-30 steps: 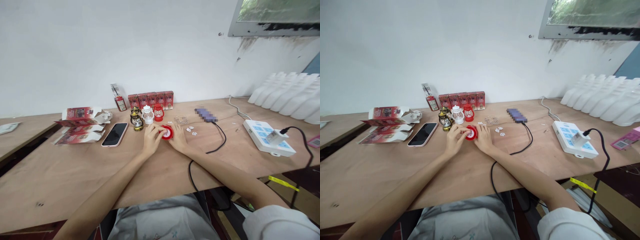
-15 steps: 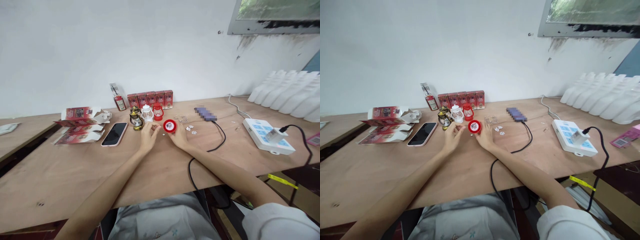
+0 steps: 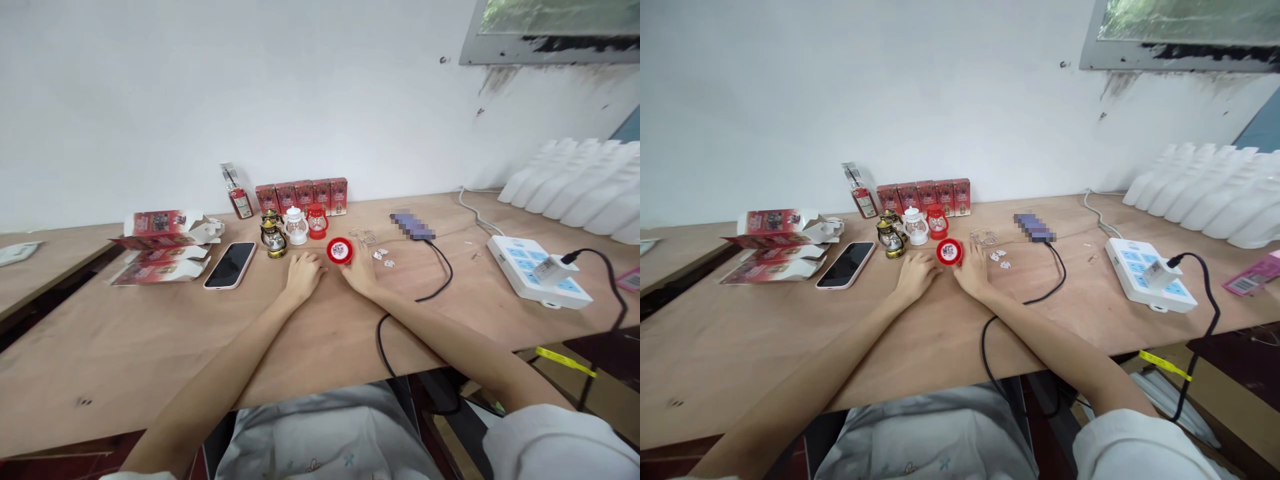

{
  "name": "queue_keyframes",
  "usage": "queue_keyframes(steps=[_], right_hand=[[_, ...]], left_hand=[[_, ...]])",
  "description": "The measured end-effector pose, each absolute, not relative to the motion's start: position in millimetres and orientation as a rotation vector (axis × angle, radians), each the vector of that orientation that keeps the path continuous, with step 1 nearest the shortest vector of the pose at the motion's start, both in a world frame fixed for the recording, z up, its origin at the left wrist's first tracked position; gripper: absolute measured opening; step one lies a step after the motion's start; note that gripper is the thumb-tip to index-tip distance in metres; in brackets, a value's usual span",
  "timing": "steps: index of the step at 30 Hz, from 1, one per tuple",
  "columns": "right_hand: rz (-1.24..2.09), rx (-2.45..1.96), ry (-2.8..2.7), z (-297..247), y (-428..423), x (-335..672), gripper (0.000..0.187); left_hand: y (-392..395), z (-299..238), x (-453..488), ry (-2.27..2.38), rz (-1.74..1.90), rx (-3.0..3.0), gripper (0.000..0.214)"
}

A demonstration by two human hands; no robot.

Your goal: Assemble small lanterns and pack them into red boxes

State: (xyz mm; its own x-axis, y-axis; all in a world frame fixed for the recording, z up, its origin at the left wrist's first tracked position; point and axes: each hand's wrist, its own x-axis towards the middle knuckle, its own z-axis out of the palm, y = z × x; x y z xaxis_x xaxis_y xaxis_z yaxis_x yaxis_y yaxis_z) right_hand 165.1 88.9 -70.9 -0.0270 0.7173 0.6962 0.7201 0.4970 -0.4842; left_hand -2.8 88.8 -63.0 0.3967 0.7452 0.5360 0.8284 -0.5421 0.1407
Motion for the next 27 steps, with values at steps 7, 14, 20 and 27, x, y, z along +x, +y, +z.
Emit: queue_keyframes(steps=[7,14,20,27], right_hand=[[-0.010,-1.271,-1.835,-66.4,83.8,163.9,0.040],[-0.008,-1.247,-1.962,-58.2,71.6,160.4,0.044],[-0.034,-1.243,-2.015,-57.7,68.8,159.0,0.044],[-0.029,-1.244,-2.001,-58.1,69.1,158.7,0.045]], left_hand=[[65.3,-36.0,-4.3,-1.205,-1.480,-2.255,0.020],[53.9,-29.7,5.1,-1.019,-1.584,-2.312,0.017],[57.5,-32.8,3.4,-1.006,-1.630,-2.300,0.015],[56.8,-31.9,3.6,-0.956,-1.653,-2.281,0.013]])
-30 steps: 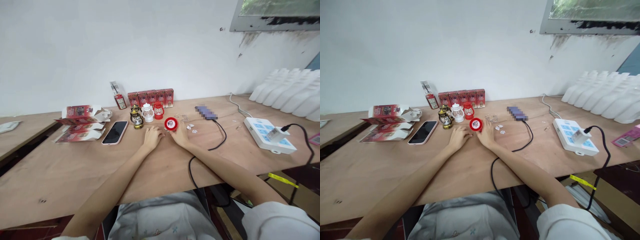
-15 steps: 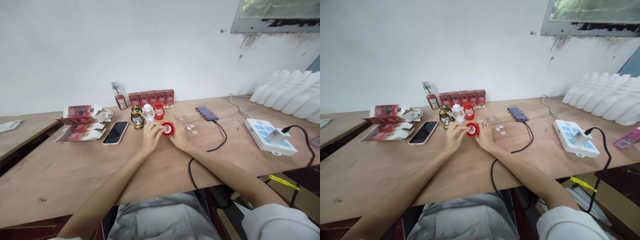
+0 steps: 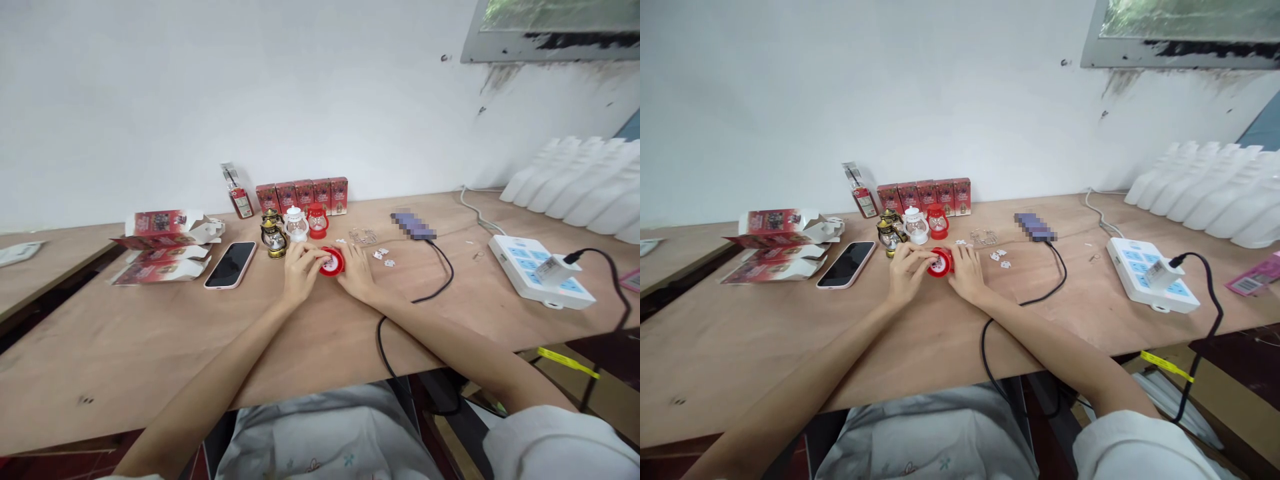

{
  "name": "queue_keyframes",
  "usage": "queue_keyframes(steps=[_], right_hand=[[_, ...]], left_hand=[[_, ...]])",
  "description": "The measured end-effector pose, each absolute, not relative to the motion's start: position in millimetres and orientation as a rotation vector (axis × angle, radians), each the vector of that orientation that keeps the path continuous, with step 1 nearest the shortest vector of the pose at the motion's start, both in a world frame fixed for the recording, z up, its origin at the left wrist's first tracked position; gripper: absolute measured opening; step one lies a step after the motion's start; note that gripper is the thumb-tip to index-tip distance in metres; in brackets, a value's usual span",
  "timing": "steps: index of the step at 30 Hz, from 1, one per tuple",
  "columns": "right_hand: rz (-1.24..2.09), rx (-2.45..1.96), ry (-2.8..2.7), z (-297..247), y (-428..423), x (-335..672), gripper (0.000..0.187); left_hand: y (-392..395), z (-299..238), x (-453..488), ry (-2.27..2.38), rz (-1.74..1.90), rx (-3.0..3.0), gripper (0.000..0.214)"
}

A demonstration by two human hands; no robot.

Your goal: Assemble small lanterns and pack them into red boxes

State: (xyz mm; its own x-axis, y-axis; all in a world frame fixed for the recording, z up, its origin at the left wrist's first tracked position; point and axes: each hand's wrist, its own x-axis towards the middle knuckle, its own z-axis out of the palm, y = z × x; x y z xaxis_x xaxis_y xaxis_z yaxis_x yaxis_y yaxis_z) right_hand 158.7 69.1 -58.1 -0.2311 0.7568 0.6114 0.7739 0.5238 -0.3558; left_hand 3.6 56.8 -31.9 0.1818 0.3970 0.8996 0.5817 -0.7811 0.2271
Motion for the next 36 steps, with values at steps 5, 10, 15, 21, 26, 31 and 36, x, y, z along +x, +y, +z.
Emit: queue_keyframes(steps=[5,10,15,21,26,31,36], right_hand=[[-0.023,-1.217,-2.002,-57.8,68.3,159.0,0.045],[-0.034,-1.198,-2.008,-59.6,69.6,159.3,0.044],[-0.056,-1.204,-2.006,-61.5,71.6,159.9,0.042],[-0.127,-1.219,-2.038,-60.4,71.3,162.1,0.037],[-0.165,-1.213,-2.068,-58.1,69.3,161.9,0.035],[-0.112,-1.229,-2.029,-56.6,71.0,162.0,0.036],[-0.100,-1.240,-2.033,-58.3,73.0,162.2,0.039]], left_hand=[[55.6,-32.9,3.4,-0.966,-1.662,-2.269,0.013],[54.4,-32.3,5.3,-1.015,-1.753,-2.295,0.009],[60.7,-31.6,7.4,-1.317,-2.080,-2.386,0.017],[71.2,-32.0,3.3,-1.622,-2.324,-2.802,0.035],[70.1,-26.6,-0.6,-1.660,-2.370,-2.950,0.039],[69.3,-29.5,-2.2,-1.628,-2.544,-2.970,0.040],[69.3,-36.0,3.6,-1.634,-2.699,-2.822,0.034]])
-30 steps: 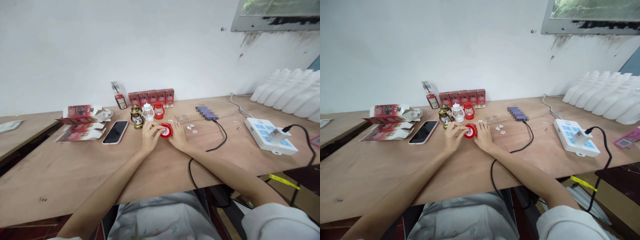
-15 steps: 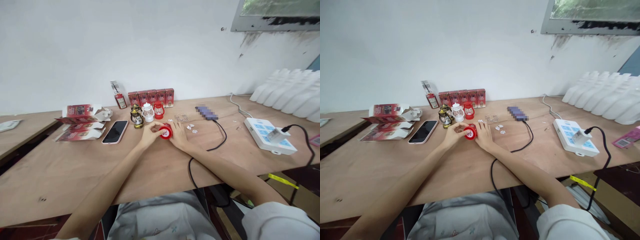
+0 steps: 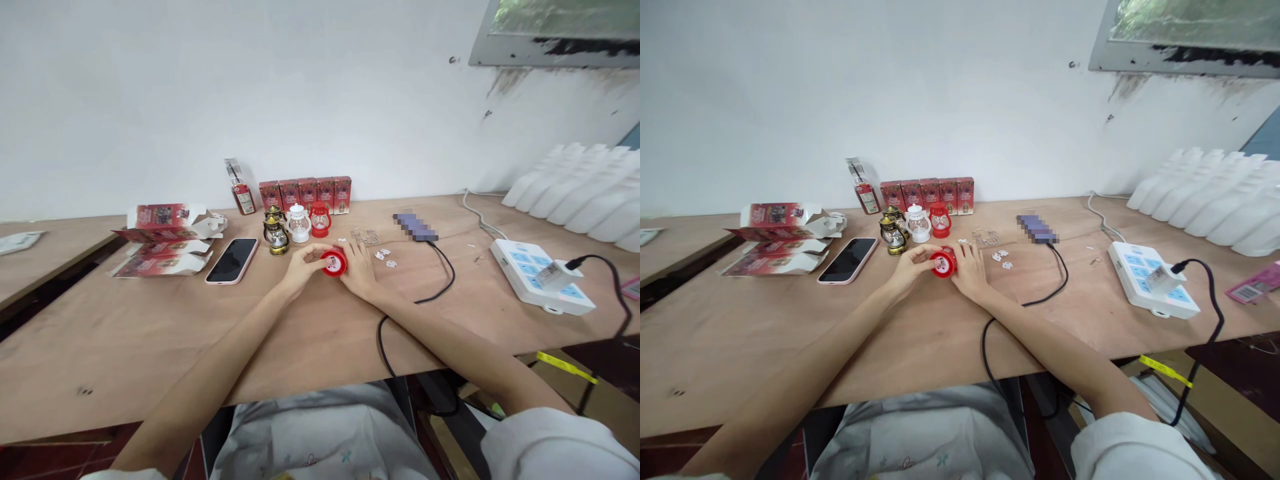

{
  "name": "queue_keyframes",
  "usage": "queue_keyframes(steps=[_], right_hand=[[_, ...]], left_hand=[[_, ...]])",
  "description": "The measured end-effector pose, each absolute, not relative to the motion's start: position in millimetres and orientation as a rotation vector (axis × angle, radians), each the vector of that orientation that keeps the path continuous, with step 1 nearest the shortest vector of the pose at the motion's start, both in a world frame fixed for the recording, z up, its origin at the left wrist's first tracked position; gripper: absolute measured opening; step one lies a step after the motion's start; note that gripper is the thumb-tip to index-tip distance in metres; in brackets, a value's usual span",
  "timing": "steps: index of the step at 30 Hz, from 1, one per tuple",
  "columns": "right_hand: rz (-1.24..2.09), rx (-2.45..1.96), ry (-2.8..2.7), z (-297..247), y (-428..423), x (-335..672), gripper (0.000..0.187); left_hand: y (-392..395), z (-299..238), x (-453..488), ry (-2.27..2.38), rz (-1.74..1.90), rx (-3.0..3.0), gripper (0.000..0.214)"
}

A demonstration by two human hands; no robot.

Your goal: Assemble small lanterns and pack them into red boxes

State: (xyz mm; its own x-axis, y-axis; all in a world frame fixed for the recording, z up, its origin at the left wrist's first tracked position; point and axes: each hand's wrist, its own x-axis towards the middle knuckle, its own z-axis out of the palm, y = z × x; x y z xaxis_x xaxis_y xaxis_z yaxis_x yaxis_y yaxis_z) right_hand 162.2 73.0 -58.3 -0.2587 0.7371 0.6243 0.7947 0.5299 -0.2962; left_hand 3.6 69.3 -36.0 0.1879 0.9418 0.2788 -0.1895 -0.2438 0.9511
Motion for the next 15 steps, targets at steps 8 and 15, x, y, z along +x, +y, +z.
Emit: queue_keyframes(steps=[8,15], right_hand=[[-0.125,-1.233,-2.033,-59.5,71.6,162.3,0.036],[-0.055,-1.198,-1.921,-59.4,78.8,163.5,0.038]], left_hand=[[61.6,-37.8,14.3,0.828,1.378,1.315,0.029],[68.5,-40.2,14.6,0.847,1.446,1.405,0.036]])
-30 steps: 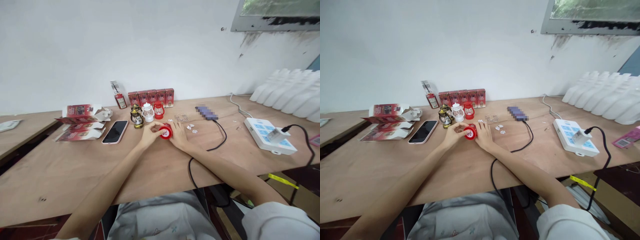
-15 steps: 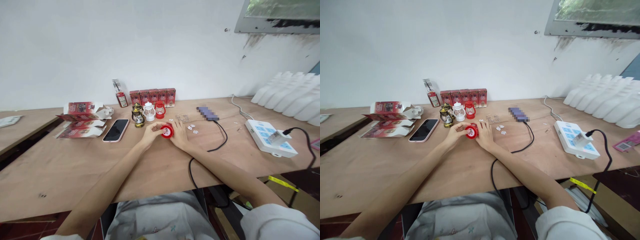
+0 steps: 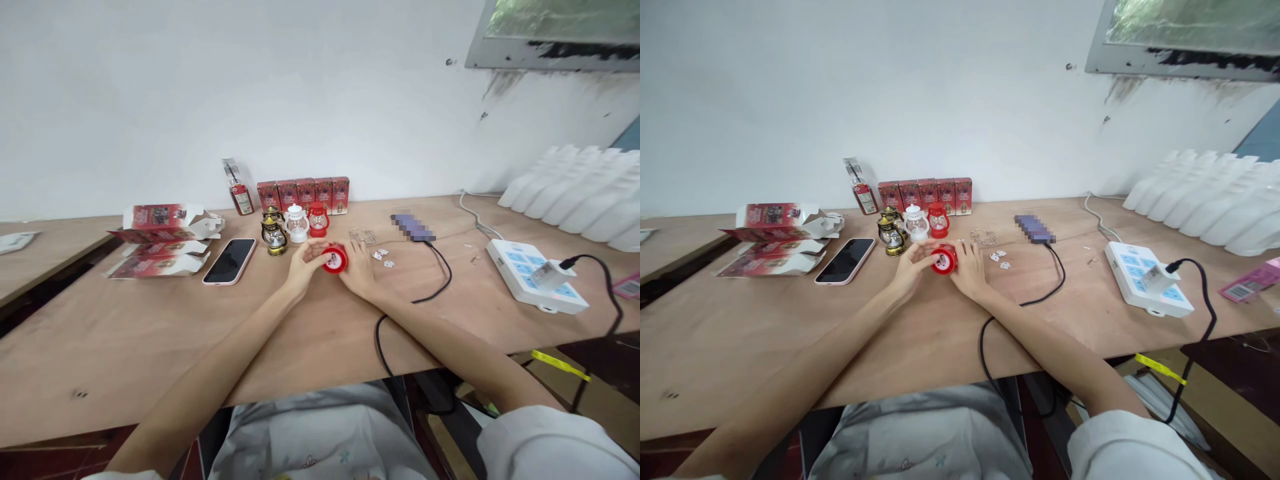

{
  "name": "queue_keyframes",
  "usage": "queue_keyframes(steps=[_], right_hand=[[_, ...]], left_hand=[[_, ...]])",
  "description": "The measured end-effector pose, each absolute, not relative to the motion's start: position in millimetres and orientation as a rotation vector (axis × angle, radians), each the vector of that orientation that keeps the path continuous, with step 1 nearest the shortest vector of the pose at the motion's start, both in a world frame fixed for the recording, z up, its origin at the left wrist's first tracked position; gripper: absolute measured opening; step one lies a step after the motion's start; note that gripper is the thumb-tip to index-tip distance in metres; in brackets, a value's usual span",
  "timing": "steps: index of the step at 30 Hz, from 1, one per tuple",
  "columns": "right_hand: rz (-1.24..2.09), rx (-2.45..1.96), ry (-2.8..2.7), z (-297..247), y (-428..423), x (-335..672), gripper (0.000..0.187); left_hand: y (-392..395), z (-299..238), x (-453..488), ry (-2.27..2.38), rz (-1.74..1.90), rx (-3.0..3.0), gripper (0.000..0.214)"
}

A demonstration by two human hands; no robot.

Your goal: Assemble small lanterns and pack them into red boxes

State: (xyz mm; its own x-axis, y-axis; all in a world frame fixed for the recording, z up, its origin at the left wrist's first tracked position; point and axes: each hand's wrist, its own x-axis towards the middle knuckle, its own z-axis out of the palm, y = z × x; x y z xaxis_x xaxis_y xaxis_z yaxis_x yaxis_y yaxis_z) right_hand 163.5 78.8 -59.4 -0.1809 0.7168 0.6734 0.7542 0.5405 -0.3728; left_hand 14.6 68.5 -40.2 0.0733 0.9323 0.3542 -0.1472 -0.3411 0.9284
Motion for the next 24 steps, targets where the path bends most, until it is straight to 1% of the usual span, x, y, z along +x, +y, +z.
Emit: queue_keyframes(steps=[4,7,10,12,15,20,24], right_hand=[[-0.046,-1.185,-1.590,-56.7,105.1,192.2,0.039],[0.009,-1.253,-1.308,-57.7,128.4,227.4,0.040],[0.215,-1.339,-0.947,-63.6,147.1,255.2,0.038],[0.291,-1.371,-0.836,-68.6,155.3,264.1,0.031],[0.311,-1.384,-0.820,-74.9,161.5,265.4,0.022],[0.287,-1.364,-0.898,-78.1,161.8,256.6,0.021],[0.236,-1.355,-0.983,-71.3,156.5,252.6,0.020]], left_hand=[[81.1,-51.4,16.9,1.195,1.443,1.748,0.027],[87.0,-59.2,34.1,1.228,1.319,1.980,0.020],[94.5,-60.0,64.0,1.184,1.148,2.241,0.027],[103.2,-57.6,84.5,1.141,1.028,2.402,0.033],[118.7,-55.0,106.1,1.108,0.875,2.585,0.032],[131.9,-58.9,116.8,1.144,0.723,2.760,0.019],[124.4,-55.4,113.8,1.182,0.736,2.812,0.018]])
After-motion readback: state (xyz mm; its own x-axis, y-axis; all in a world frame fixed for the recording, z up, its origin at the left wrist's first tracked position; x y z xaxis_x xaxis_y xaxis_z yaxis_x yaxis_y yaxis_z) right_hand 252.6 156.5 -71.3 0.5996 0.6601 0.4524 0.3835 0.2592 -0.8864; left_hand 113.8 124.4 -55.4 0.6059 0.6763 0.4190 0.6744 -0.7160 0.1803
